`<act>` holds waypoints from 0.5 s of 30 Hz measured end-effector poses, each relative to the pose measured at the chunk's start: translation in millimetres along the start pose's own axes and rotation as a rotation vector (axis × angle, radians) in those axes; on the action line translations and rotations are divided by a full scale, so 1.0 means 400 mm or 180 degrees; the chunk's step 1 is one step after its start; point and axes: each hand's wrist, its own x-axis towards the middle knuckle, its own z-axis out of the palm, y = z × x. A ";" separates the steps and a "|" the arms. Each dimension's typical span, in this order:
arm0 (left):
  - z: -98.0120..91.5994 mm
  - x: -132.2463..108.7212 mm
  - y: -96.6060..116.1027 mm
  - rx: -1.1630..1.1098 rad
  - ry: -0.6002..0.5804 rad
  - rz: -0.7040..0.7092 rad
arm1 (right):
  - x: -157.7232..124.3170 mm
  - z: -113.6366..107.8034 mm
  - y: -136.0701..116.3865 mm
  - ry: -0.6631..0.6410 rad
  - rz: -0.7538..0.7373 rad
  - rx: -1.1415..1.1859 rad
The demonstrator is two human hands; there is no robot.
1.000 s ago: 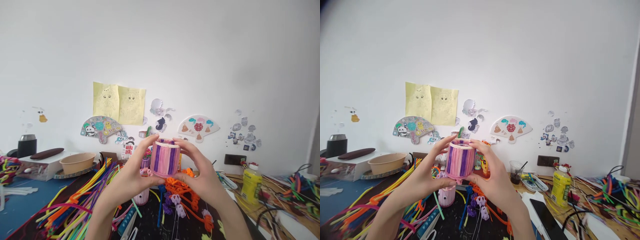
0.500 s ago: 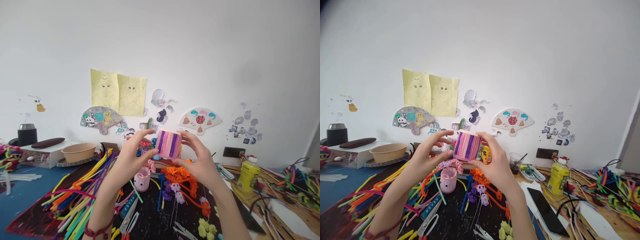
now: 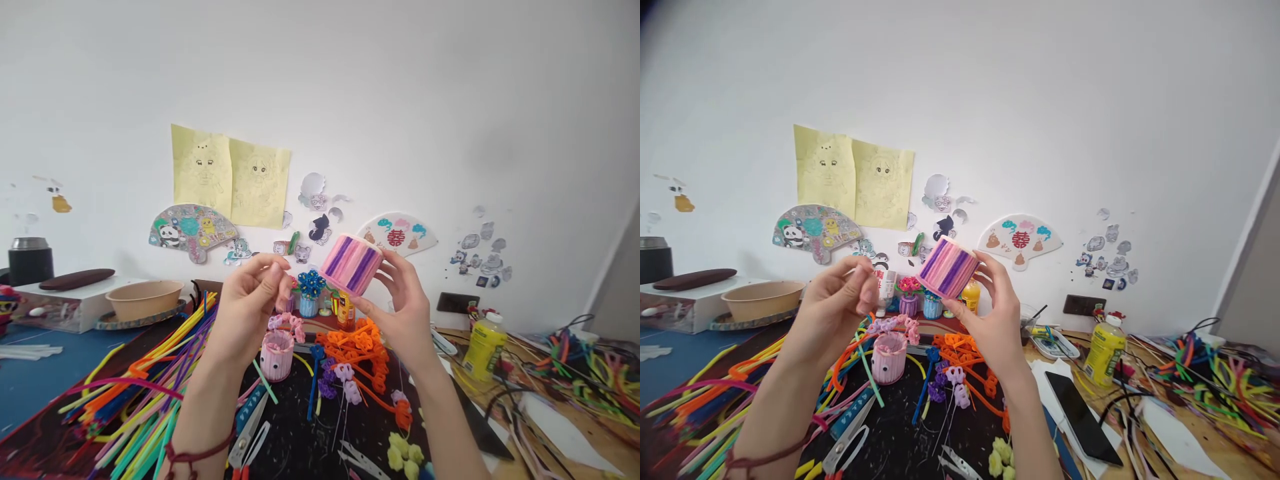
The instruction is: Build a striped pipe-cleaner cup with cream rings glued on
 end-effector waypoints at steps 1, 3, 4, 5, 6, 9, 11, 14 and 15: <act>0.004 -0.002 0.005 -0.0054 0.0019 0.0039 | -0.001 0.001 -0.002 0.0003 -0.0031 -0.0041; 0.014 -0.006 0.010 0.0309 -0.0005 0.0079 | -0.002 0.003 -0.008 0.0010 -0.0116 -0.0108; 0.022 -0.007 0.009 0.0677 -0.0043 0.0069 | -0.002 0.004 -0.011 0.0014 -0.0170 -0.0139; 0.030 -0.009 0.007 0.1087 -0.0065 0.0053 | -0.002 0.005 -0.015 0.0021 -0.0226 -0.0167; 0.038 -0.010 0.003 0.1478 -0.0037 0.0062 | -0.001 0.007 -0.019 0.0034 -0.0281 -0.0189; 0.061 -0.013 -0.014 0.2248 0.0221 0.0252 | -0.001 0.012 -0.033 0.0066 -0.0412 -0.0260; 0.070 -0.015 -0.024 0.2399 0.0289 0.0377 | -0.001 0.016 -0.043 0.0070 -0.0477 -0.0317; 0.073 -0.016 -0.030 0.2459 0.0241 0.0382 | -0.004 0.020 -0.051 0.0072 -0.0580 -0.0387; 0.072 -0.016 -0.031 0.2475 0.0250 0.0360 | -0.005 0.021 -0.053 0.0082 -0.0614 -0.0407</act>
